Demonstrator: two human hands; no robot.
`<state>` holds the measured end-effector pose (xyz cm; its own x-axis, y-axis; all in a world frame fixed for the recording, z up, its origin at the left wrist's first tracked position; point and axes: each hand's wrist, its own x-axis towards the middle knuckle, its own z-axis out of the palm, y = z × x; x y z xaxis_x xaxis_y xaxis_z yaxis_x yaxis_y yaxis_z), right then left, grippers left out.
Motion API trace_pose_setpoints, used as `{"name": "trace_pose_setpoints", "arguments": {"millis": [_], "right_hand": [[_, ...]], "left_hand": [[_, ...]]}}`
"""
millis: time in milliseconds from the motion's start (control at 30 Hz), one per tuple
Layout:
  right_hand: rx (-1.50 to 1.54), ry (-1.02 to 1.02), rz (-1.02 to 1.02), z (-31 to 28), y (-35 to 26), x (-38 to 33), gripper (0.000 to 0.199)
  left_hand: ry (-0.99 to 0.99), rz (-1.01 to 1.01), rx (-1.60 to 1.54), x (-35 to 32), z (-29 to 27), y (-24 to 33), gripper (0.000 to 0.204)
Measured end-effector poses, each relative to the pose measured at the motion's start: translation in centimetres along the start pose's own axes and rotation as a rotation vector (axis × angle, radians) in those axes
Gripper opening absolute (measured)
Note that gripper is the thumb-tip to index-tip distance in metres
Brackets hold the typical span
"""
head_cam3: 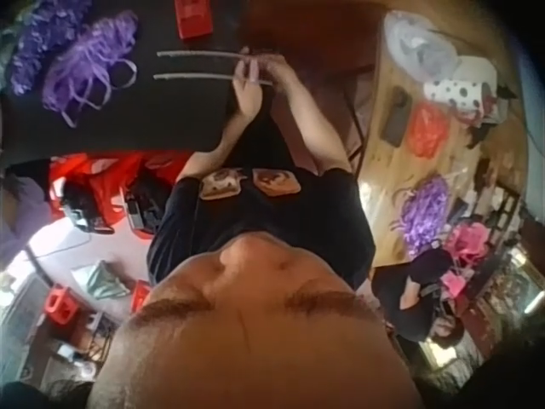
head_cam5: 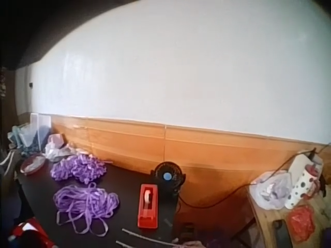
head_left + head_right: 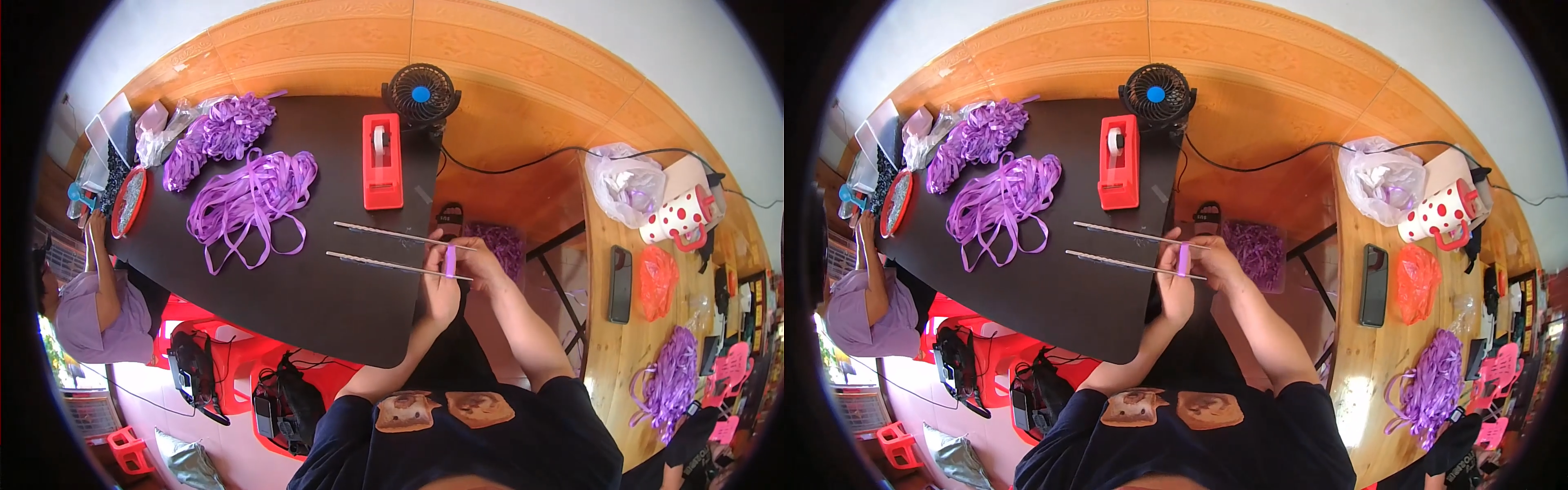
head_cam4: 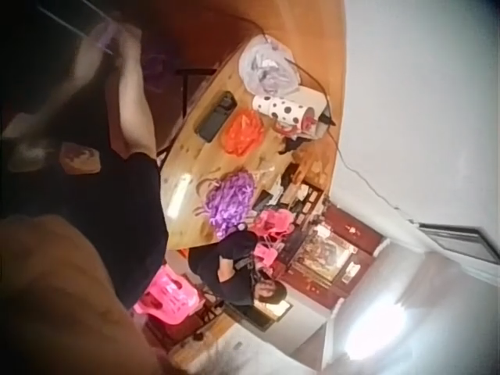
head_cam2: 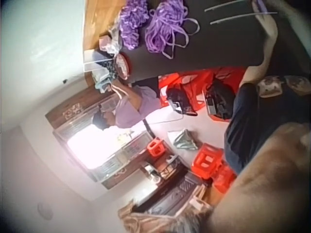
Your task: Making decorative flowers by wrapping purple ribbon around a pair of metal rods and securing it with tape.
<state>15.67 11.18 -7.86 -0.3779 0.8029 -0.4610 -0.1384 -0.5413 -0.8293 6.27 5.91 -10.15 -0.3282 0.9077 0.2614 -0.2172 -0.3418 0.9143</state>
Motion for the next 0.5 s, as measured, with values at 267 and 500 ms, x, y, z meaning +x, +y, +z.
{"name": "trace_pose_setpoints", "arguments": {"millis": [267,500], "right_hand": [[0.098,0.111,-0.115,-0.7,4.4,-3.4,0.009],[0.118,0.157,-0.333,0.3,4.4,-7.0,0.011]], "left_hand": [[0.133,-0.246,-0.237,-3.3,1.0,5.5,0.014],[0.070,-0.250,-0.091,-3.6,0.1,6.9,0.020]]}}
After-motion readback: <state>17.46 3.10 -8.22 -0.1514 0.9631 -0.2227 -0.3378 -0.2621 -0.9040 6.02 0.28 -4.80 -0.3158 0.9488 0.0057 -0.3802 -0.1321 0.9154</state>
